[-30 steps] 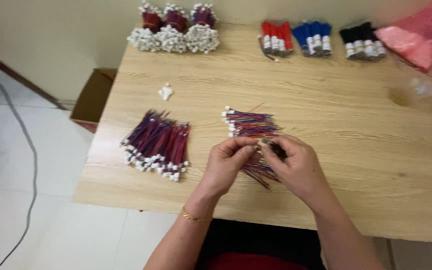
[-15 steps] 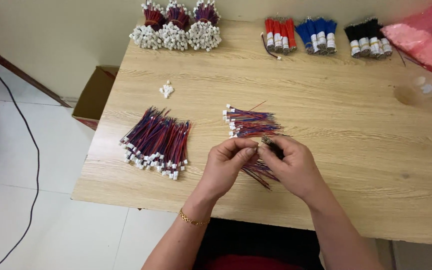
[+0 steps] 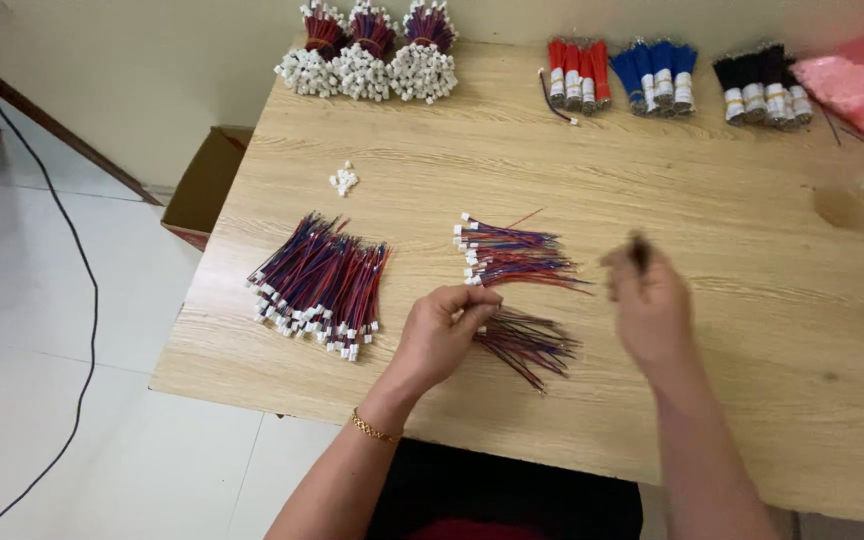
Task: Bundling and sorting small wire harnesses on a wooden table
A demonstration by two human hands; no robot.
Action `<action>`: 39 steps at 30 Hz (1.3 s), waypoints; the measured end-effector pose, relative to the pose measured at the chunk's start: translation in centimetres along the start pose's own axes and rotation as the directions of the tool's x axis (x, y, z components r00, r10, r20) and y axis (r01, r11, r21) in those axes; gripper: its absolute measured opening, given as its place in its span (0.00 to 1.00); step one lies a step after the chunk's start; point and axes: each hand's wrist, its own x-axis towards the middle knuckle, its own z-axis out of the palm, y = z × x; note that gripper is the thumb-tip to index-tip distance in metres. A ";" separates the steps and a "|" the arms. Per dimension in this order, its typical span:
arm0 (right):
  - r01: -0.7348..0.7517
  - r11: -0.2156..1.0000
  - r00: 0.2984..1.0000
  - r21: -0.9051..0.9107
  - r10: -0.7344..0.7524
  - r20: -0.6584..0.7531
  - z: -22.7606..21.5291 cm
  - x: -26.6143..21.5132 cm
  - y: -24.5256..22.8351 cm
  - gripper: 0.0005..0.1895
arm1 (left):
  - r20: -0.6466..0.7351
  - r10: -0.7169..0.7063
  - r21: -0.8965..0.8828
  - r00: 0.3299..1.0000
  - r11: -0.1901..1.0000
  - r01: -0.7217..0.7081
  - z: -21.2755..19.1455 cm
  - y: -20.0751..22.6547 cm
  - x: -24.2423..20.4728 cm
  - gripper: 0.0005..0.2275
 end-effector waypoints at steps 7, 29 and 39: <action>-0.073 0.997 0.996 -0.005 0.073 -0.049 0.0 -0.2 -2.9 0.11 | 0.025 0.039 0.290 0.999 0.956 -0.045 -2.1 0.1 5.7 0.09; -0.296 0.882 0.907 0.368 0.139 0.398 5.4 1.2 -7.0 0.11 | 0.118 0.200 0.804 0.973 0.556 -0.212 0.2 -7.0 16.6 0.07; -0.439 0.737 0.884 0.514 0.252 0.394 5.5 -0.9 -5.5 0.09 | 0.094 0.336 0.854 0.937 0.457 -0.249 0.8 -10.2 16.8 0.09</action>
